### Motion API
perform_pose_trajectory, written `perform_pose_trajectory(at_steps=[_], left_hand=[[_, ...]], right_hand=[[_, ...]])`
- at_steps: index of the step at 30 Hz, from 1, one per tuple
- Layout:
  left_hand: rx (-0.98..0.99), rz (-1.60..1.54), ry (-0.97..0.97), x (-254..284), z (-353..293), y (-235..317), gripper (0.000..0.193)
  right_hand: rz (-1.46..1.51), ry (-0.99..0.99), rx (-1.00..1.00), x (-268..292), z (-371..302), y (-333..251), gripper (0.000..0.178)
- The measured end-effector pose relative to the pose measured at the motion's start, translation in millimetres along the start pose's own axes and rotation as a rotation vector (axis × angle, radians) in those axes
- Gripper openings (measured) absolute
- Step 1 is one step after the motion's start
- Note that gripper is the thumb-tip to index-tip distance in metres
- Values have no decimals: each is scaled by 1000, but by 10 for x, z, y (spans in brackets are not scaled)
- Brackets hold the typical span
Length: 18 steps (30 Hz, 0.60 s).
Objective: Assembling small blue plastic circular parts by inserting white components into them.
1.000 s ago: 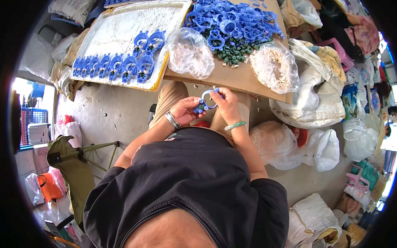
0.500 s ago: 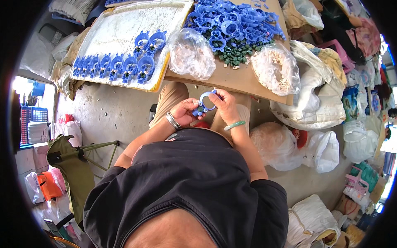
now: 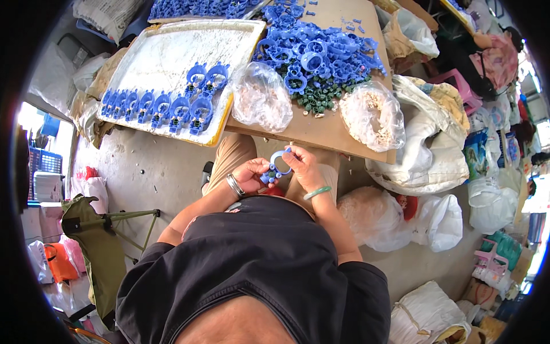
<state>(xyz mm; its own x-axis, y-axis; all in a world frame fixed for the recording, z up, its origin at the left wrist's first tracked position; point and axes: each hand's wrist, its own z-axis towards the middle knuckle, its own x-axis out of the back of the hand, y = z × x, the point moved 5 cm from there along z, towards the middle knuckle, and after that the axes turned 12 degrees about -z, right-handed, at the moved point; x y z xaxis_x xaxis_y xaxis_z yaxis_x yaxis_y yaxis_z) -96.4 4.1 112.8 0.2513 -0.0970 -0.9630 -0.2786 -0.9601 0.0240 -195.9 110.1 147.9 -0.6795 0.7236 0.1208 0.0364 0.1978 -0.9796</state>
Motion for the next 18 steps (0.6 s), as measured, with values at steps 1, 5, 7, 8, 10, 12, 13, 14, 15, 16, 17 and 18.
perform_pose_trajectory(at_steps=[1,5,7,8,10,12,13,14,15,16,17,18], left_hand=[[3,-2,32,6,4,-3,10],[-43,29,59,62,20,15,11],[-70,12,95,97,5,9,11],[-69,16,75,105,18,15,11],[-67,21,54,108,46,48,10],[-73,29,62,115,44,67,10],[-77,28,75,105,50,75,11],[-72,16,91,95,55,68,11],[-67,4,105,84,52,58,11],[-67,10,112,78,49,61,11],[-66,8,114,90,51,69,11],[-69,31,117,104,55,82,12]], right_hand=[[-17,11,0,-2,5,-1,35],[-74,12,51,-4,8,-64,31],[-56,8,-6,-28,-6,-49,29],[-74,29,28,-29,-12,-80,29],[-102,56,68,-21,15,-108,31],[-99,72,63,-17,27,-86,33],[-88,67,56,-15,40,-71,35],[-87,66,49,-15,42,-59,35],[-103,78,72,-9,39,-66,35],[-120,89,97,-1,40,-82,36],[-117,68,85,3,38,-70,39],[-116,68,83,-11,43,-67,39]])
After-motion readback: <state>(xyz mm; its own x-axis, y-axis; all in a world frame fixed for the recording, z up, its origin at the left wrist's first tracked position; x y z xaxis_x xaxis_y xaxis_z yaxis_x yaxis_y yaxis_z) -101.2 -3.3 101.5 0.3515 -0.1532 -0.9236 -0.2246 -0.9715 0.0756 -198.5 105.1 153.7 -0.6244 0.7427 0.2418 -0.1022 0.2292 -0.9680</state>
